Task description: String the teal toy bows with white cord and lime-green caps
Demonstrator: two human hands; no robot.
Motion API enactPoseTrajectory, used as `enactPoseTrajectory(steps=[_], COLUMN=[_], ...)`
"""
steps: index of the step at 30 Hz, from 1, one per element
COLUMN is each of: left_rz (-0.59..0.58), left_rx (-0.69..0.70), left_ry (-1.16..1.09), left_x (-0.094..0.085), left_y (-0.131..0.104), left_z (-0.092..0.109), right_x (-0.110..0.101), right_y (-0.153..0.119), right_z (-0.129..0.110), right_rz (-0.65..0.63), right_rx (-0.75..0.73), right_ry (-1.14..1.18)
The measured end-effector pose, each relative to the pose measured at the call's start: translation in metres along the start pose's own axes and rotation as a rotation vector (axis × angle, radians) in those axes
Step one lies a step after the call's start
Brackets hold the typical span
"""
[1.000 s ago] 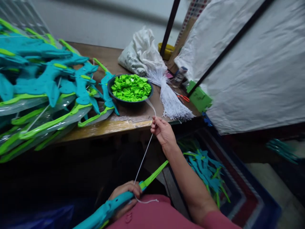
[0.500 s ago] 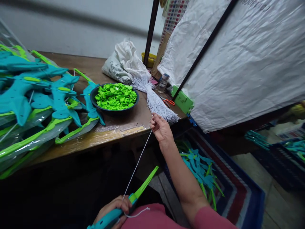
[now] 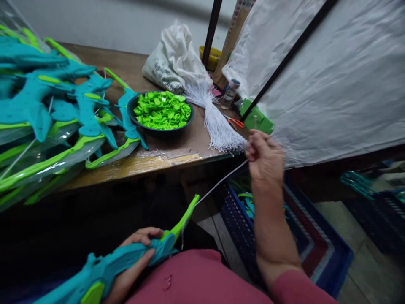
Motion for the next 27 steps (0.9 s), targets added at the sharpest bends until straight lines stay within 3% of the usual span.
enactPoseTrajectory(steps=[2,4,6,10,14,17,27], left_rz=[0.071,0.177,0.266,0.322,0.318,0.291,0.24], left_rx=[-0.027,-0.034,-0.033,-0.077,-0.078,-0.046,-0.004], left_ry=[-0.051,-0.107,-0.141,-0.186,-0.185,-0.162,-0.095], left_x=[-0.018,-0.039,-0.054,-0.06,-0.059,-0.06,-0.056], left_y=[0.001,0.0,-0.003,-0.004,-0.003,-0.003,-0.004], left_z=[-0.001,0.004,0.009,0.005,0.004,0.008,0.014], right_x=[-0.024,-0.03,-0.019,0.019,0.037,0.043,0.061], right_y=[-0.014,-0.039,-0.064,-0.122,-0.151,-0.153,-0.15], right_z=[-0.037,-0.048,-0.025,0.072,0.133,0.148,0.153], right_rz=[0.108,0.13,0.003,-0.371,-0.434,-0.44,-0.484], right_rx=[-0.292,-0.454,-0.434,-0.206,-0.196,-0.248,-0.41], right_ry=[-0.218,-0.437,-0.615,-0.732,-0.77,-0.813,-0.928])
Point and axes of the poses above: each hand's wrist, its own y-axis towards the middle knuckle, its own x-axis out of the palm, z = x × y, the point moved 10 cm from there along y, towards the middle knuckle, and after that the axes turned 5 degrees about z, right-handed, at the moved point
